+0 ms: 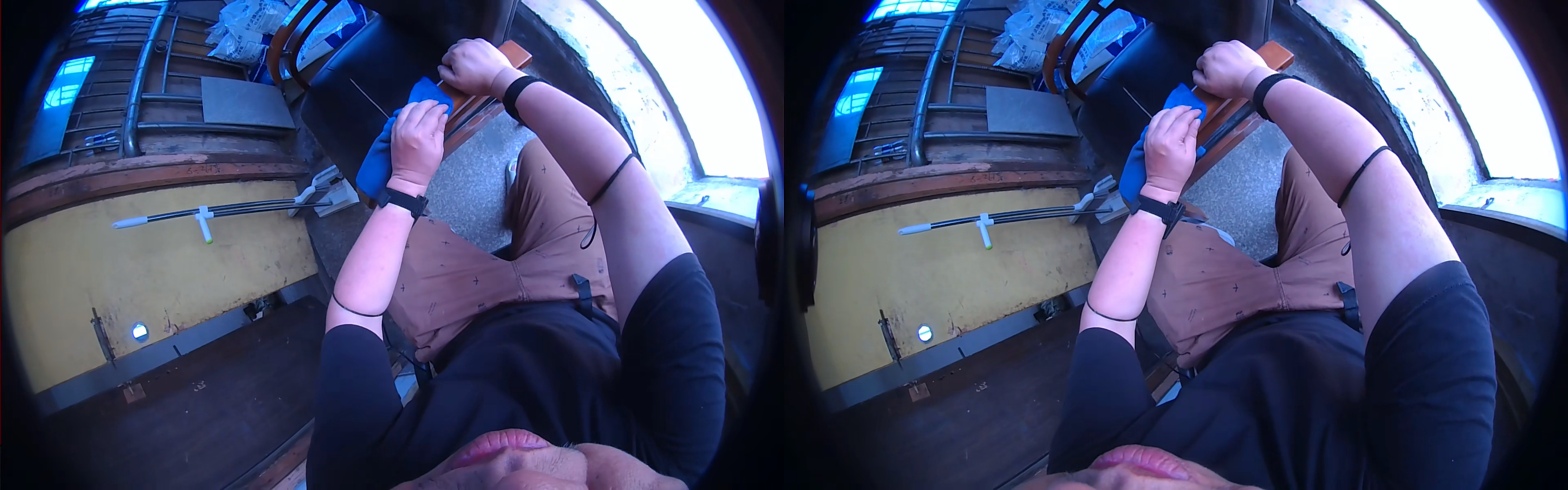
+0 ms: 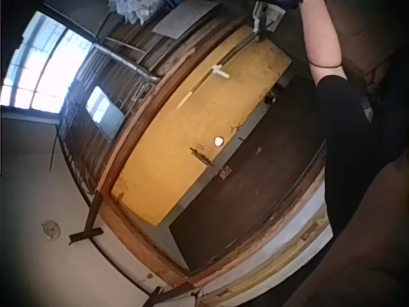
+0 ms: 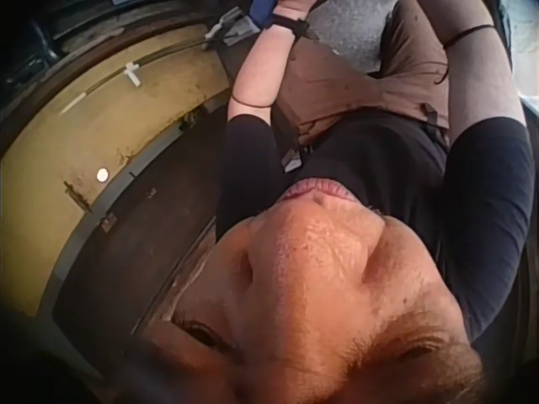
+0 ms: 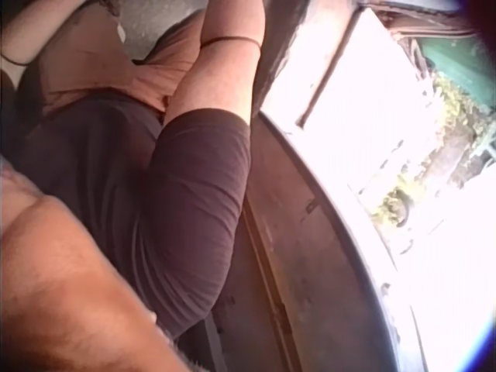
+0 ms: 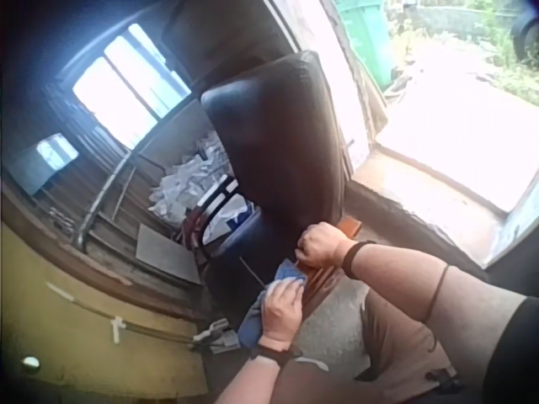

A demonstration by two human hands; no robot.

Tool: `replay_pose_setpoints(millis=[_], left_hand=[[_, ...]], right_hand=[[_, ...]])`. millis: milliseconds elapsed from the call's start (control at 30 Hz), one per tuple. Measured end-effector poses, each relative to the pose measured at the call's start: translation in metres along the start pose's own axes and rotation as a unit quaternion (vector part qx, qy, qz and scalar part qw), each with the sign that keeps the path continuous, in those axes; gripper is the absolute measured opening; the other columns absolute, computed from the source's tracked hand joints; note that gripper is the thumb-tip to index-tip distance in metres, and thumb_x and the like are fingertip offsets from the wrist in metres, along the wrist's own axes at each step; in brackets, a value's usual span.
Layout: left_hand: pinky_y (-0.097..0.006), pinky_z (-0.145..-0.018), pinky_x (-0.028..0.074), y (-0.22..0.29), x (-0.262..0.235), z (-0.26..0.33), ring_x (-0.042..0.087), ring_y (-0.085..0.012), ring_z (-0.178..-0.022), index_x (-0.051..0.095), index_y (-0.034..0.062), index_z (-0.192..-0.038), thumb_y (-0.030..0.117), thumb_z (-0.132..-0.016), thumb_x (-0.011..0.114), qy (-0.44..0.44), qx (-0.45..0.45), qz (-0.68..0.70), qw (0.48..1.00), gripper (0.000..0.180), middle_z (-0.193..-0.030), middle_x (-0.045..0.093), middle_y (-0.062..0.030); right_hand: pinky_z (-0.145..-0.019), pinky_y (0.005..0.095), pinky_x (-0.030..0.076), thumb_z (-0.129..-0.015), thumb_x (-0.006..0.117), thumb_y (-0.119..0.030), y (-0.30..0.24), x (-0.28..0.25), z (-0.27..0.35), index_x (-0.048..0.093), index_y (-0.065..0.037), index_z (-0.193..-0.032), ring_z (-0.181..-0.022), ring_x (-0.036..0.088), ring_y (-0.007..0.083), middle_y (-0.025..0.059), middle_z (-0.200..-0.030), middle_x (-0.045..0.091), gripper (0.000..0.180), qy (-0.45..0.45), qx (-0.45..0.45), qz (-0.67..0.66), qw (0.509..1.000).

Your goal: Cleaning and wiping the armrest and frame of a wooden chair using a blue cloth.

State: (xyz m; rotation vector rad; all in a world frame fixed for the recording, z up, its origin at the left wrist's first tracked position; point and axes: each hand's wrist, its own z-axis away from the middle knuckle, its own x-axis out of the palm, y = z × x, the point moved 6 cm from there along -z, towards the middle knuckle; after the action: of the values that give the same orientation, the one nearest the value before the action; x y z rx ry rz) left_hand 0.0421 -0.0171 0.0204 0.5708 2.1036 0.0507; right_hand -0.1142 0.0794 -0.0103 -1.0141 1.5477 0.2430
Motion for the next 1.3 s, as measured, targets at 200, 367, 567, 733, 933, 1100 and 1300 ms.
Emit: replay_pose_setpoints(millis=[200, 367, 567, 733, 933, 1100, 1300], left_hand=[[-0.040, -0.089, 0.054, -0.010, -0.015, 0.034, 0.067, -0.0287, -0.100, 0.077, 0.0073, -0.099, 0.006, -0.088, 0.075, -0.018, 0.017, -0.010, 1.000, 0.012, -0.106, 0.073, -0.0077], [-0.040, -0.092, 0.053, -0.009, -0.022, 0.027, 0.067, -0.0298, -0.101, 0.076, 0.0063, -0.097, 0.006, -0.090, 0.072, -0.031, -0.037, 0.037, 0.998, 0.008, -0.108, 0.073, -0.0079], [-0.041, -0.090, 0.053, 0.003, 0.018, -0.019, 0.066, -0.0308, -0.100, 0.075, 0.0057, -0.097, 0.009, -0.087, 0.074, -0.035, -0.012, 0.041, 0.998, 0.010, -0.106, 0.073, -0.0095], [-0.040, -0.085, 0.054, -0.001, 0.005, 0.000, 0.066, -0.0293, -0.094, 0.076, 0.0075, -0.095, 0.009, -0.083, 0.079, -0.001, -0.003, 0.013, 1.000, 0.013, -0.098, 0.071, -0.0085], [-0.041, -0.079, 0.053, -0.005, 0.000, 0.005, 0.064, -0.0283, -0.090, 0.073, 0.0073, -0.085, 0.008, -0.079, 0.080, -0.022, -0.039, -0.010, 0.999, 0.010, -0.093, 0.068, -0.0056], [-0.042, -0.082, 0.052, 0.009, 0.020, -0.017, 0.064, -0.0277, -0.092, 0.071, 0.0079, -0.081, 0.010, -0.081, 0.079, 0.028, -0.020, -0.008, 0.999, 0.008, -0.094, 0.068, -0.0049], [-0.039, -0.076, 0.053, 0.001, 0.010, 0.006, 0.064, -0.0265, -0.085, 0.071, 0.0086, -0.078, 0.007, -0.076, 0.081, 0.037, -0.003, -0.032, 0.999, 0.010, -0.088, 0.068, -0.0048]], right_hand=[[-0.087, 0.0445, 0.057, -0.097, 0.053, -0.034, 0.008, 0.002, 0.002, 0.079, -0.006, -0.085, -0.088, 0.071, 0.0329, 0.0159, -0.089, 0.074, 0.040, 0.015, -0.008, 0.013, 1.000], [-0.088, 0.0445, 0.057, -0.097, 0.053, -0.034, 0.007, 0.001, 0.000, 0.079, -0.005, -0.085, -0.089, 0.071, 0.0325, 0.0159, -0.090, 0.075, 0.041, -0.005, 0.011, 0.020, 1.000], [-0.088, 0.0442, 0.057, -0.097, 0.052, -0.035, 0.007, 0.002, 0.002, 0.079, -0.005, -0.086, -0.088, 0.071, 0.0322, 0.0165, -0.089, 0.074, 0.041, 0.024, 0.008, -0.007, 1.000], [-0.089, 0.0439, 0.057, -0.097, 0.052, -0.034, 0.008, 0.001, 0.002, 0.079, -0.006, -0.085, -0.089, 0.071, 0.0320, 0.0155, -0.088, 0.075, 0.040, 0.021, -0.013, 0.013, 1.000], [-0.087, 0.0438, 0.057, -0.097, 0.052, -0.034, 0.005, 0.002, 0.001, 0.078, -0.006, -0.082, -0.087, 0.071, 0.0322, 0.0149, -0.087, 0.075, 0.041, 0.013, -0.005, 0.025, 1.000], [-0.087, 0.0433, 0.058, -0.099, 0.052, -0.035, 0.006, 0.004, 0.002, 0.079, -0.006, -0.085, -0.086, 0.071, 0.0322, 0.0151, -0.087, 0.075, 0.042, 0.027, 0.006, -0.009, 1.000], [-0.088, 0.0428, 0.057, -0.099, 0.052, -0.034, 0.008, 0.003, 0.002, 0.079, -0.006, -0.083, -0.087, 0.071, 0.0323, 0.0150, -0.087, 0.075, 0.042, 0.024, -0.010, 0.020, 0.999]])
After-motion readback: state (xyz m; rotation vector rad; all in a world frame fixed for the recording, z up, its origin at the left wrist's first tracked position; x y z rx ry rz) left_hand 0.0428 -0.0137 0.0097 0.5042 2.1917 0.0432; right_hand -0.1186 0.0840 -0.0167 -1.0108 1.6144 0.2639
